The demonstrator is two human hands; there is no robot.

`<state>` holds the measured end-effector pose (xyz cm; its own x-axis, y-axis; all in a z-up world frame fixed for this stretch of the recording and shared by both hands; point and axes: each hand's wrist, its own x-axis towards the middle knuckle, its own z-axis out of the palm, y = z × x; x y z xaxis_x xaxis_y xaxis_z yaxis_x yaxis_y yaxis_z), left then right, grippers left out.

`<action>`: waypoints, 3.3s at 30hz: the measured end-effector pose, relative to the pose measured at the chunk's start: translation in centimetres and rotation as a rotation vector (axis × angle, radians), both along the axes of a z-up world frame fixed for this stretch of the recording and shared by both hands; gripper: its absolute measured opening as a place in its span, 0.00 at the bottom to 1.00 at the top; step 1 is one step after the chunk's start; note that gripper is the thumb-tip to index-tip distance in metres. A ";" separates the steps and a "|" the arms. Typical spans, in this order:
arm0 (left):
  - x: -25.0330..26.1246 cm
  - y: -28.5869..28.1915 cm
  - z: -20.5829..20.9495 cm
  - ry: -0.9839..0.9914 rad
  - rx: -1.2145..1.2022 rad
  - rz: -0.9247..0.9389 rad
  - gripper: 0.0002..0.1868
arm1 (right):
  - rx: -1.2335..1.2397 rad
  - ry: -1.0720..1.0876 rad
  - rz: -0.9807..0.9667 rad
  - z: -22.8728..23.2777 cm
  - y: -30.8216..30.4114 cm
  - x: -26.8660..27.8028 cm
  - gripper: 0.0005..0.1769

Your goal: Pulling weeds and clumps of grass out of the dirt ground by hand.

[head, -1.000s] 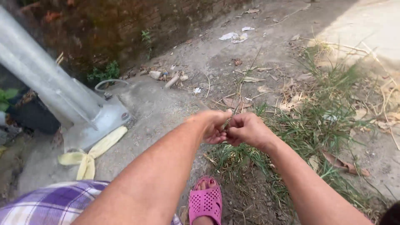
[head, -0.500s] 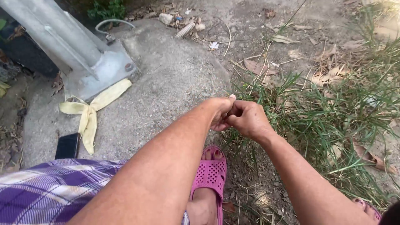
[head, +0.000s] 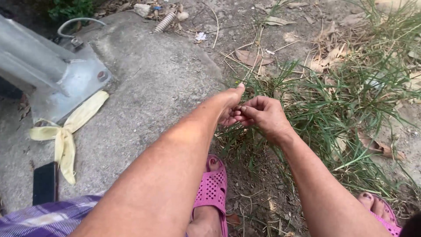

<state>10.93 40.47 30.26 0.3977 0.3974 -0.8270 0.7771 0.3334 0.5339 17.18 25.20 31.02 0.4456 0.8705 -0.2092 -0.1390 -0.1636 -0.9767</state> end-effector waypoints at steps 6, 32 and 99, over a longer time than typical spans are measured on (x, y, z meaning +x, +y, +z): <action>3.5 -0.3 -2.2 0.058 -0.020 0.004 0.42 | -0.090 -0.275 -0.051 -0.5 -0.3 2.4 0.06; 8.2 -1.2 -2.3 0.218 0.292 -0.310 0.23 | -0.239 -0.837 -0.335 -6.6 -2.6 7.1 0.10; 7.0 -5.9 -4.8 0.189 0.614 -0.290 0.22 | -0.707 -0.741 0.050 -13.7 -3.4 6.3 0.17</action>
